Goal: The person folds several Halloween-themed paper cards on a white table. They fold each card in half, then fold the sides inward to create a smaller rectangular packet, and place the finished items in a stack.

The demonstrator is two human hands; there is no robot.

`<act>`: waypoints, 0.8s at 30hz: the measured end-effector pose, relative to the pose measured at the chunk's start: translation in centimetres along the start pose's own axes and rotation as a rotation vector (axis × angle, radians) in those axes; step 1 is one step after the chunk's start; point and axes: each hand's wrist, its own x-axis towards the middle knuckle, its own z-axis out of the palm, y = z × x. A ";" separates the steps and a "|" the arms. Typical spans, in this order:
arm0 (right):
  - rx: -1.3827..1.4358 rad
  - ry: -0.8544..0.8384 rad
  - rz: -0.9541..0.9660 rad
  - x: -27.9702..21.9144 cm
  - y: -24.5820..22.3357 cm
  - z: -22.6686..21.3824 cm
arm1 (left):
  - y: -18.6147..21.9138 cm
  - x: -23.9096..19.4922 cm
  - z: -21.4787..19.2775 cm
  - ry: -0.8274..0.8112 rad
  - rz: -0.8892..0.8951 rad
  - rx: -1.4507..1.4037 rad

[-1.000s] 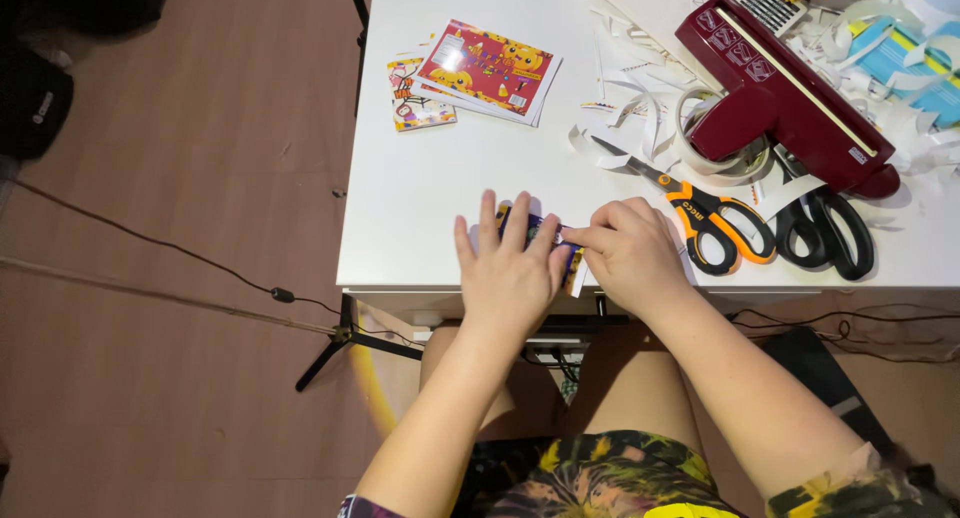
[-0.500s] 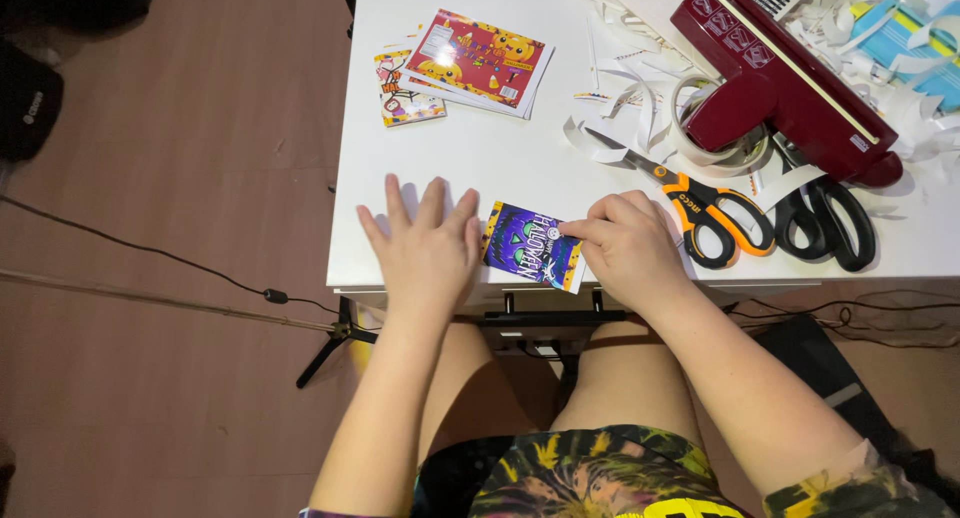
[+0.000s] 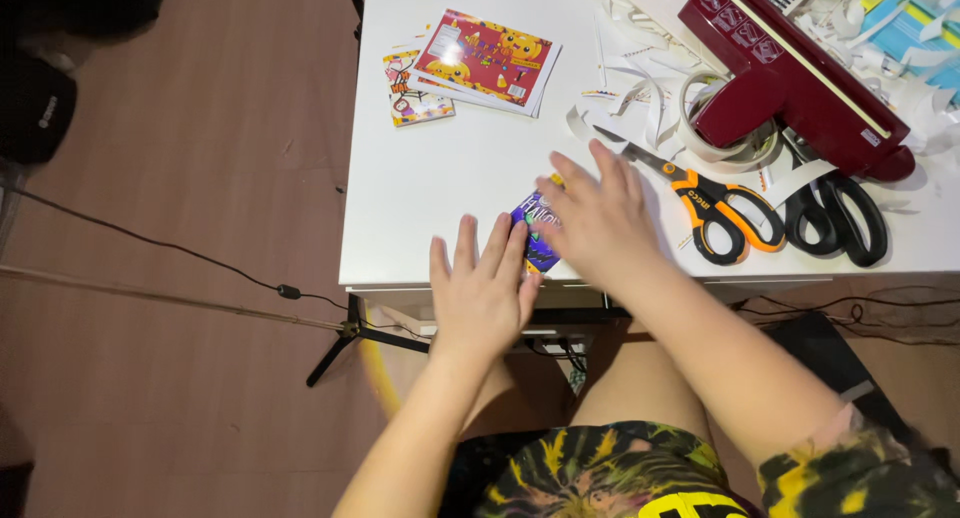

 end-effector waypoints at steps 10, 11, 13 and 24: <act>0.197 -0.544 0.165 2.0 0.9 -4.1 | 2.6 -0.8 1.0 0.178 -0.067 0.112; 0.183 -0.567 0.172 2.1 1.3 -3.8 | 2.5 -0.8 1.2 0.196 -0.055 0.120; 0.168 -0.592 0.178 2.2 1.9 -3.3 | 2.4 -0.9 1.3 0.214 -0.045 0.127; 0.202 -0.620 0.341 2.9 1.2 -3.9 | 2.7 -1.5 1.8 0.213 -0.072 0.054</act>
